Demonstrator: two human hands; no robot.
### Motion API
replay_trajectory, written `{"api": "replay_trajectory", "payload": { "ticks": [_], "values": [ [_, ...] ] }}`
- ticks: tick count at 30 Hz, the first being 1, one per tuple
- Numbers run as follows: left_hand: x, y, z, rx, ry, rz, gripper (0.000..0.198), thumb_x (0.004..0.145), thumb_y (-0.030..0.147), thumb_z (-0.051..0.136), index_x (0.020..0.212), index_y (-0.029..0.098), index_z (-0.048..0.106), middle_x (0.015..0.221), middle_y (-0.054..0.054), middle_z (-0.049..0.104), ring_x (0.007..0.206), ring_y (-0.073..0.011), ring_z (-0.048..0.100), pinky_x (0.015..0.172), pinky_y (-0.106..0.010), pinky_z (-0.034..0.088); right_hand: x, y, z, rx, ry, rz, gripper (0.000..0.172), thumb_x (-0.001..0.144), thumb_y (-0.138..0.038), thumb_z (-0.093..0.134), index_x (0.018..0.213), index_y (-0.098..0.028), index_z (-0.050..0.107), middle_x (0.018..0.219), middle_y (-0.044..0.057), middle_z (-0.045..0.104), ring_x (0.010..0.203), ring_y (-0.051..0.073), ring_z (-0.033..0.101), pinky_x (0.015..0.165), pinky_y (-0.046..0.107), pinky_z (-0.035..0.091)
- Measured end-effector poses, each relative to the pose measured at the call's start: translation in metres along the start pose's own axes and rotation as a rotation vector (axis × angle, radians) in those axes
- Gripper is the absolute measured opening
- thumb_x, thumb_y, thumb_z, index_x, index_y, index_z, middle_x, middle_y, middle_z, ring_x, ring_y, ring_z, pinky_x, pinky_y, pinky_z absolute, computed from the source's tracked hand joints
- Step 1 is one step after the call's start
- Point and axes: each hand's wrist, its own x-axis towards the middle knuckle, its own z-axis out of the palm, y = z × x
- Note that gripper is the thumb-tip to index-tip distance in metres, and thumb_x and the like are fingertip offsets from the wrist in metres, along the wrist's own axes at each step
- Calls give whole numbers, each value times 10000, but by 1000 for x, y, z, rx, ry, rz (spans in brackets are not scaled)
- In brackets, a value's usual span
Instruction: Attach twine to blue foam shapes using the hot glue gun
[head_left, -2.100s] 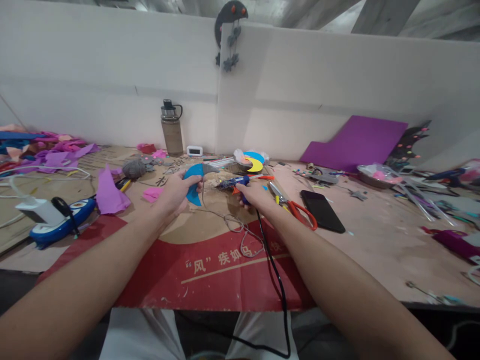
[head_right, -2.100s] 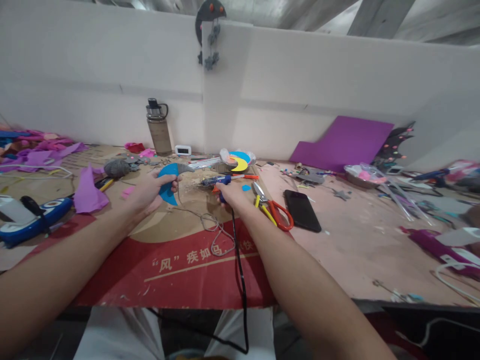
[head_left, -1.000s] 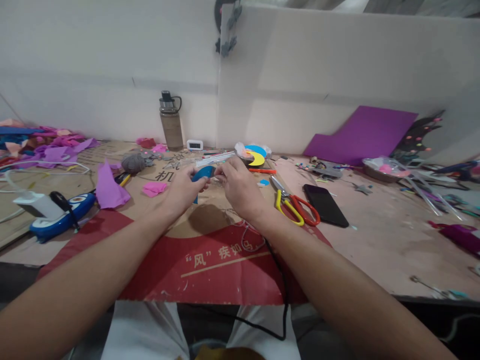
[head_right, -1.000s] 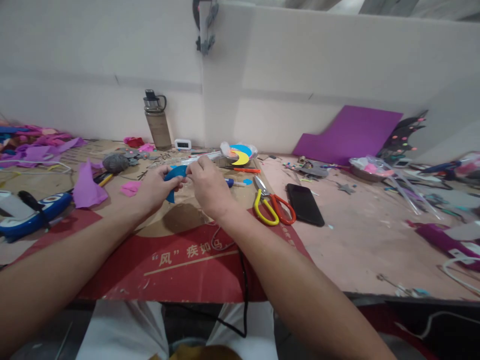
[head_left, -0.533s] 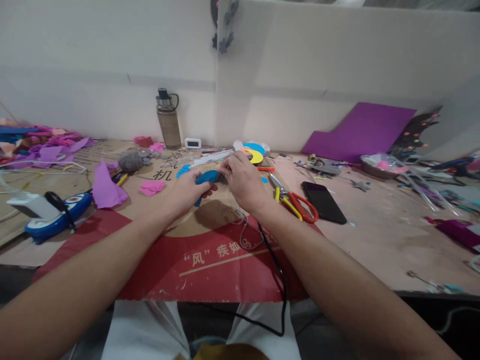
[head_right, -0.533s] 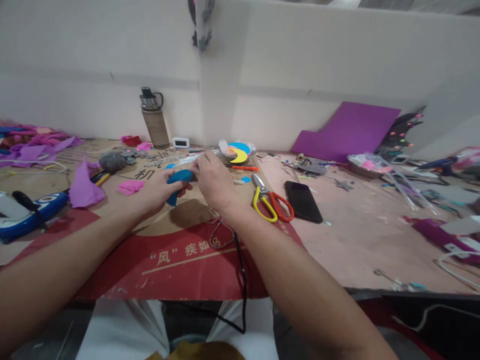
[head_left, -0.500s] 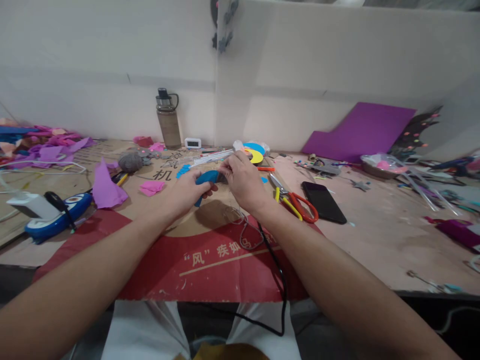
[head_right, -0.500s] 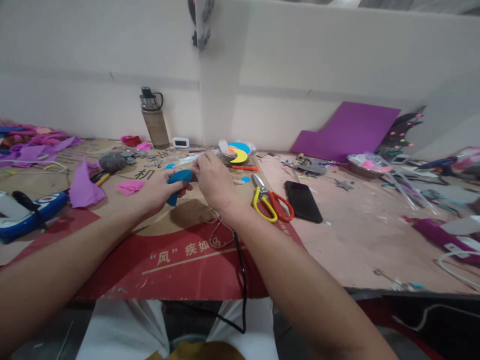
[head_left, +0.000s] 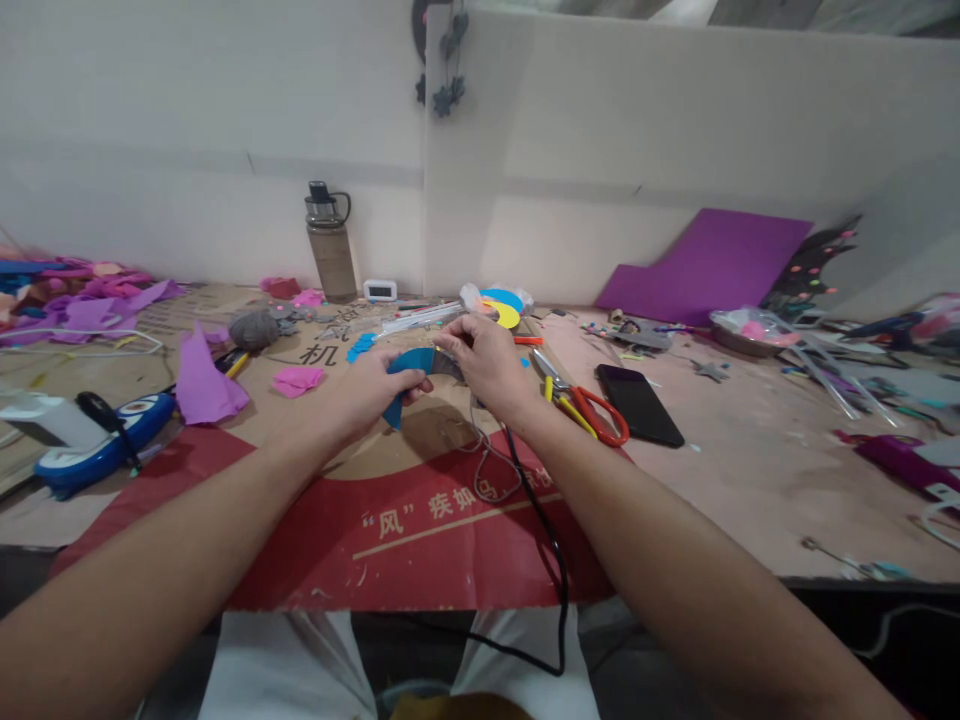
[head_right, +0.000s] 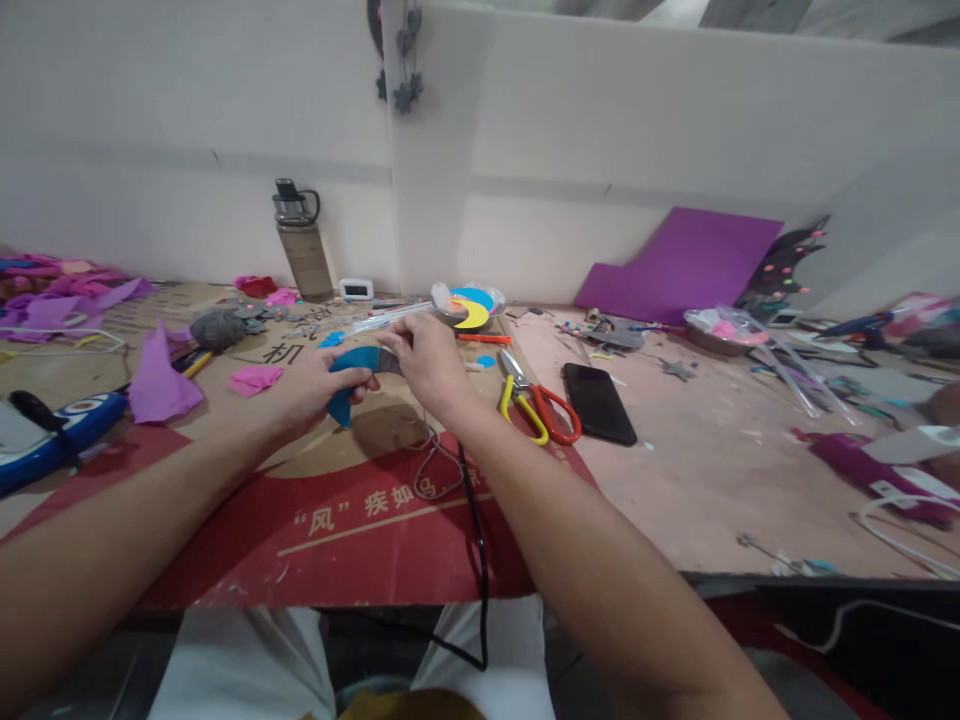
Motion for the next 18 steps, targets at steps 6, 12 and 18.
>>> {"api": "replay_trajectory", "payload": {
  "ticks": [6, 12, 18],
  "values": [
    [1, 0, -1, -60, -39, -32, 134, 671, 282, 698, 692, 153, 669, 704, -69, 675, 529, -109, 524, 473, -222, 388, -1, 0, -1, 56, 4, 41, 210, 842, -278, 590, 653, -202, 537, 647, -13, 534, 636, 123, 460, 618, 275, 355],
    [-2, 4, 0, -79, -50, 8, 153, 670, 293, 704, 691, 154, 644, 682, -53, 665, 529, -105, 517, 494, -222, 388, -1, 0, -2, 222, -44, 150, 198, 830, -285, 598, 658, -199, 551, 613, -28, 494, 564, 93, 415, 522, 242, 323],
    [-5, 5, -5, 85, -54, 133, 202, 692, 329, 708, 815, 179, 650, 714, -26, 657, 584, -117, 529, 536, -235, 396, -5, 0, -6, 420, -194, 276, 251, 817, -328, 617, 623, -198, 522, 522, -58, 408, 466, 66, 322, 433, 218, 232]
  ]
}}
